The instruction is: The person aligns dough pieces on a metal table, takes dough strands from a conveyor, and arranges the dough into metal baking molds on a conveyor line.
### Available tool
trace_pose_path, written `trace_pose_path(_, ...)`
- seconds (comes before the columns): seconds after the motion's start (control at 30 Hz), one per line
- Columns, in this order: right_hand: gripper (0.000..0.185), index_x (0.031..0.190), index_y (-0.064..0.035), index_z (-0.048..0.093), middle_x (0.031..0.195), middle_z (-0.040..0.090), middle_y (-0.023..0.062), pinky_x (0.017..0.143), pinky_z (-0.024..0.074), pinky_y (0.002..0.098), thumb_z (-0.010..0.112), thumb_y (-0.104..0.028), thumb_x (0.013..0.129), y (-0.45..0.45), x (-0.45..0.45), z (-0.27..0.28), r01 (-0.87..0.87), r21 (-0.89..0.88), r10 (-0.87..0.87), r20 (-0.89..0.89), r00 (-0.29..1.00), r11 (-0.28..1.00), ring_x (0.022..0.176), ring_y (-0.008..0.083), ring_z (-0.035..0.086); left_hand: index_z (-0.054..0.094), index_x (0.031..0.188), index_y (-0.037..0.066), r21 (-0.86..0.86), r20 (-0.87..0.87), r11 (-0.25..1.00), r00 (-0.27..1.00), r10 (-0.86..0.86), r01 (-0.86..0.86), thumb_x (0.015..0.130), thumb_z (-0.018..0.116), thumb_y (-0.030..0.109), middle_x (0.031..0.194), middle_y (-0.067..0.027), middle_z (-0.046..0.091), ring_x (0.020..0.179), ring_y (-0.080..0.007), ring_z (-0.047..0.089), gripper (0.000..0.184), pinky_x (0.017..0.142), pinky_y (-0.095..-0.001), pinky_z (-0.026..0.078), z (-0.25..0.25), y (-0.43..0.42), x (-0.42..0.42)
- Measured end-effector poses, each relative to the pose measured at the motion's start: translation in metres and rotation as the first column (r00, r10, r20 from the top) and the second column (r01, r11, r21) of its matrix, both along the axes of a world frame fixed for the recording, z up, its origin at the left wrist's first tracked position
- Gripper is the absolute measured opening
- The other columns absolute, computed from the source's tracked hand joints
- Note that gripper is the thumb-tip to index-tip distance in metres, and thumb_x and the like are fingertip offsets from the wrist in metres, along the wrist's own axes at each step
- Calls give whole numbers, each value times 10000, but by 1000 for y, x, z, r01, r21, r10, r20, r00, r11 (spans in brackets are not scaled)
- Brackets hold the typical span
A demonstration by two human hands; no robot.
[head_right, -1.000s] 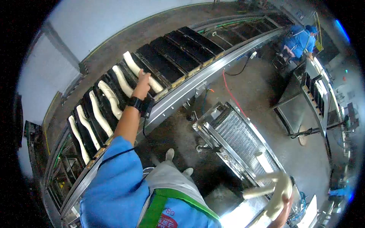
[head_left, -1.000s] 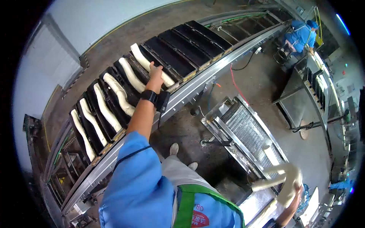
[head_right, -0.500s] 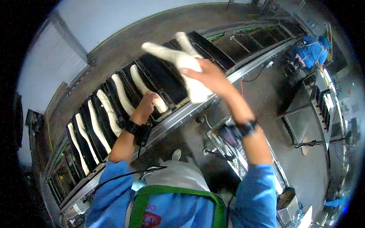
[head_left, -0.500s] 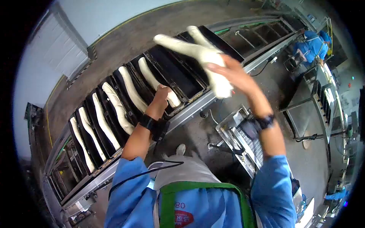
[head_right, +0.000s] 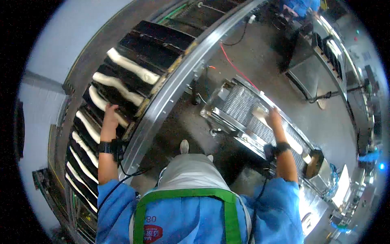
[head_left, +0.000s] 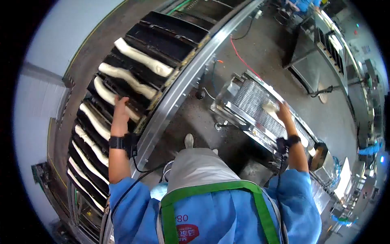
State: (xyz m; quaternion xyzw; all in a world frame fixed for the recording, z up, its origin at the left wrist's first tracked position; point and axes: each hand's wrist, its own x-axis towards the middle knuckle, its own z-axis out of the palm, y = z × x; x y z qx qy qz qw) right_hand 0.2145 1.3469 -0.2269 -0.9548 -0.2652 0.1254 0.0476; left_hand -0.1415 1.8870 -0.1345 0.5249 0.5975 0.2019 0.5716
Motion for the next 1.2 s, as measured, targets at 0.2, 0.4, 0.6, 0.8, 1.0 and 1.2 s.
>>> trace_pose_path(0.2, 521, 1110, -128, 388, 1136, 438, 112, 817, 363, 500, 616, -109, 642, -127, -24, 21, 242, -436, -192, 155, 969, 867, 1050, 332, 424, 437, 1178, 134, 239, -216, 751, 788, -576, 615, 749, 495, 210, 1203, -110, 424, 1061, -243, 423, 439, 873, -300, 327, 37, -9, 94)
trace_pose_path(0.4, 484, 1076, 38, 457, 916, 558, 115, 689, 457, 297, 624, -185, 681, -86, 34, 64, 154, 93, -114, -338, 934, 984, 840, 234, 546, 459, 1177, 210, -15, -937, 545, 179, -301, 838, 792, 354, 329, 1163, -123, 483, 1105, -312, 359, 416, 902, -451, 157, -2, -5, 154)
trace_pose_path(0.6, 543, 1136, 30, 369, 895, 513, 113, 562, 493, 267, 547, -332, 771, 89, 37, 154, 467, 739, 359, -656, 664, 487, 653, 160, 555, 569, 1007, 136, -112, -860, 541, 191, -472, 833, 766, 393, 371, 1068, -116, 539, 1005, -342, 448, 380, 859, -488, 254, -5, 0, 141)
trace_pose_path(0.8, 361, 1072, 34, 427, 795, 542, 85, 548, 490, 244, 502, -176, 788, 304, 10, 228, 541, 782, 624, -597, 504, 310, 591, 128, 555, 575, 970, 202, 573, -818, 260, 561, 125, 777, 725, 537, 280, 1059, -58, 512, 1035, -260, 404, 259, 876, -454, 267, -22, -49, 87)
trace_pose_path(1.0, 404, 1047, 17, 432, 828, 560, 104, 582, 521, 278, 558, -267, 789, 450, -31, 194, 393, 776, 762, -604, 234, 494, 658, 182, 606, 601, 902, 115, 491, -841, 225, 525, -130, 842, 736, 546, 271, 1053, -50, 514, 1062, -226, 397, 234, 909, -464, 237, -52, -74, 79)
trace_pose_path(1.2, 404, 1008, -57, 488, 915, 516, 24, 675, 423, 265, 582, -365, 763, 444, 7, 64, 122, 710, 558, -637, 531, 694, 839, 112, 478, 633, 710, 53, 514, -840, 230, 539, -58, 826, 675, 575, 177, 840, -97, 584, 1000, -263, 434, 141, 858, -457, 271, -65, -65, 85)
